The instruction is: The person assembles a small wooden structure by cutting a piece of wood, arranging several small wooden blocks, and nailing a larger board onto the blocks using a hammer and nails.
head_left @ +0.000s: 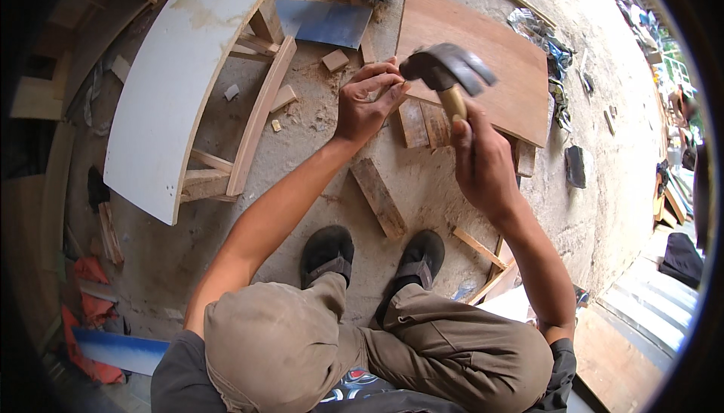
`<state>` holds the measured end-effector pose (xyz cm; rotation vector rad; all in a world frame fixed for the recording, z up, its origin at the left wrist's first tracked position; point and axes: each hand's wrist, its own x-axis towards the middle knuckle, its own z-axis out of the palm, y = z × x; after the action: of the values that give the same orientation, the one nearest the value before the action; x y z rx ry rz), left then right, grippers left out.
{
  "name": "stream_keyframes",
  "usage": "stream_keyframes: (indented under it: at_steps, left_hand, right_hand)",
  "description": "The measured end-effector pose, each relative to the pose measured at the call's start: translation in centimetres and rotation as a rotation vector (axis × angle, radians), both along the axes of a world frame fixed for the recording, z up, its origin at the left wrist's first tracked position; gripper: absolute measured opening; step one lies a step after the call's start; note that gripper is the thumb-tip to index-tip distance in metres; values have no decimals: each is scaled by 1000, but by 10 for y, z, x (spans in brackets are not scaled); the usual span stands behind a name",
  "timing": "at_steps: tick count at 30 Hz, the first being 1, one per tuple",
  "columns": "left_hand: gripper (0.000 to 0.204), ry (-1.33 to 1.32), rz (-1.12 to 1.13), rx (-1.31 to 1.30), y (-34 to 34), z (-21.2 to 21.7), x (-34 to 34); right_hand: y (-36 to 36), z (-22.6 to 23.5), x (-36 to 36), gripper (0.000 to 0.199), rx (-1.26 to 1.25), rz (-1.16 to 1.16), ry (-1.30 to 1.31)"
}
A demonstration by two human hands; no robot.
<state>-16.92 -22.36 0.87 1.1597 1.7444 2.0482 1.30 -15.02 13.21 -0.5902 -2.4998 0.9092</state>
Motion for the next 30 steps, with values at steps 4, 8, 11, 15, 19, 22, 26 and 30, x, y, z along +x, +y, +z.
stream_keyframes:
  at_steps: [4,8,11,15,19,22,26,30]
  left_hand:
    - [9,-6,-2,11,-1,-1,-1]
    - [10,14,-7,-3,0,0,-3]
    - [10,1,-7,-3,0,1,-1]
    - [10,6,0,11,0,1,-2]
    - [10,-7,7,-7,0,-1,0]
    - [10,5,-11,25,2,-4,-2]
    - [10,-5,-15,23,0,-8,-3]
    - [20,105,-25,31,-2,-15,-7]
  right_hand:
    - [5,6,-3,28,-24,20,-61]
    - [1,7,-2,30,7,-6,-14]
    - [2,4,-2,27,-4,16,-66]
    - [0,10,-3,27,-21,21,-74]
    - [-3,-2,0,26,15,-10,-19]
    - [2,6,-2,25,-64,1,-103]
    - [2,13,-5,24,-57,-67,-49]
    - [16,-4,-15,35,-68,-183,-67]
